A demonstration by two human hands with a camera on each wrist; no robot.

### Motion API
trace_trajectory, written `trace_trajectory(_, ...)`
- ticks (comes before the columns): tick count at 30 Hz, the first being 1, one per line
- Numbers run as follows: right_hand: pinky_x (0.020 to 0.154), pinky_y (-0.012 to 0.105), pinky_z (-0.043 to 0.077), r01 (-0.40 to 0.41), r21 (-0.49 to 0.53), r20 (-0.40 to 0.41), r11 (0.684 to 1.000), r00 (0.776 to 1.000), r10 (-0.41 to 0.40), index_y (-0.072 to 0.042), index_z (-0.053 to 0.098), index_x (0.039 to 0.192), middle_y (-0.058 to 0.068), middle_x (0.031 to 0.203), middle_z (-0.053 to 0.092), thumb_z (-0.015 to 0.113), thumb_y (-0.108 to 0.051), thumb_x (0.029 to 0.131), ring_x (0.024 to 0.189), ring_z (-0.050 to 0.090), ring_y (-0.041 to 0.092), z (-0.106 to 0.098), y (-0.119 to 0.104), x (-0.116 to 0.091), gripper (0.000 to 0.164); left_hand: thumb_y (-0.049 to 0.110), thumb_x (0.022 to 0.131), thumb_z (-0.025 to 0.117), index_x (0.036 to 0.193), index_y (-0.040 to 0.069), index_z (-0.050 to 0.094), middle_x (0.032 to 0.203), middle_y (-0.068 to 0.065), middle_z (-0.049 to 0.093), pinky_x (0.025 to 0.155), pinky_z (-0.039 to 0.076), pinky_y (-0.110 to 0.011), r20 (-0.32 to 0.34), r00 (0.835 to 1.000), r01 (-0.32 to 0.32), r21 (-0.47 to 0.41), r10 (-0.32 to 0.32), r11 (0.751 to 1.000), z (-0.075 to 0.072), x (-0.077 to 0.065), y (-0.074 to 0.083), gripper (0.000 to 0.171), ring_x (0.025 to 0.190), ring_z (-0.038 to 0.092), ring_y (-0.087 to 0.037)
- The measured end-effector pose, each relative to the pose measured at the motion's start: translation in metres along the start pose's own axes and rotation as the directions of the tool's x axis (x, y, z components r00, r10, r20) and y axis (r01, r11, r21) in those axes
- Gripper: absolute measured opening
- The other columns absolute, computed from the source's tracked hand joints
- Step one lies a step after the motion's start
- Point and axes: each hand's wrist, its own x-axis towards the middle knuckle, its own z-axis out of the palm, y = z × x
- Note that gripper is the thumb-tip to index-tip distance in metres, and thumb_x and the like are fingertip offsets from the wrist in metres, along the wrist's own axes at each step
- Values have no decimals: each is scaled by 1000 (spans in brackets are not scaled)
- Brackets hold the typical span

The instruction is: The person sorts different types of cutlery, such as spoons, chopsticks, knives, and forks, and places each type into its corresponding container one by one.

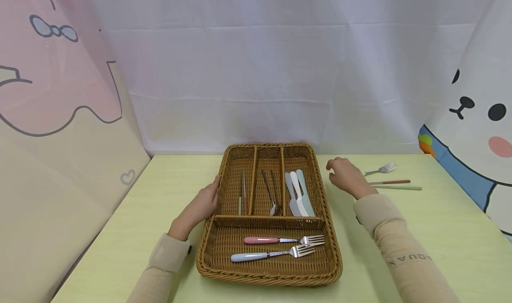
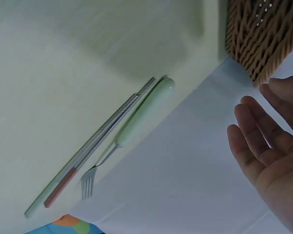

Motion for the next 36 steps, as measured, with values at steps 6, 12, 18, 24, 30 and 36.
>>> trace_trajectory(6, 74, 57, 49, -65, 41, 21, 997, 998, 64, 15, 59, 98, 35, 97, 59, 54, 4, 80, 86, 56, 48, -1, 24, -12, 21, 7, 97, 27, 140, -11, 11, 73, -6, 47, 62, 45, -36, 3, 1000, -1, 6, 1, 1000, 0, 1, 0, 49, 54, 38, -14)
trace_trajectory(12, 73, 60, 47, -122, 43, 36, 992, 992, 121, 17, 58, 96, 38, 95, 58, 54, 4, 78, 87, 53, 52, 3, 48, -27, 23, 7, 97, 26, 141, -10, 10, 72, -5, 45, 61, 44, -35, -1, 1000, -6, 7, 6, 1000, 1, 1, -1, 49, 54, 38, -14)
trace_trajectory(18, 74, 62, 46, -168, 44, 55, 985, 985, 165, 19, 57, 93, 39, 93, 58, 54, 5, 77, 87, 52, 54, 9, 67, -44, 21, 8, 98, 26, 141, -10, 11, 74, -6, 47, 62, 45, -35, 7, 1000, 8, 1, -8, 1000, 1, 1, -1, 49, 55, 39, -14)
trace_trajectory(24, 72, 61, 47, -185, 69, 46, 980, 982, 182, 17, 58, 87, 40, 92, 57, 56, 8, 75, 82, 54, 52, 12, 79, -53, 15, 8, 98, 27, 141, -10, 11, 72, -5, 45, 60, 44, -34, 5, 1000, 8, -8, -8, 1000, 0, 0, 0, 49, 55, 39, -14)
trace_trajectory(30, 68, 57, 48, -185, 24, 43, 982, 982, 184, 17, 59, 85, 34, 85, 61, 56, 7, 76, 74, 57, 44, 13, 86, -57, 13, 7, 98, 28, 141, -11, 11, 72, -5, 45, 60, 44, -34, 3, 1000, 3, -7, -3, 1000, 0, -1, 1, 49, 55, 39, -14)
trace_trajectory(36, 66, 56, 49, -195, -21, 40, 981, 980, 196, 17, 59, 85, 33, 83, 61, 55, 8, 77, 72, 57, 43, 14, 88, -62, 13, 8, 98, 28, 141, -11, 12, 74, -6, 47, 60, 45, -35, 9, 1000, 14, -15, -14, 1000, -1, -1, 2, 49, 54, 39, -14)
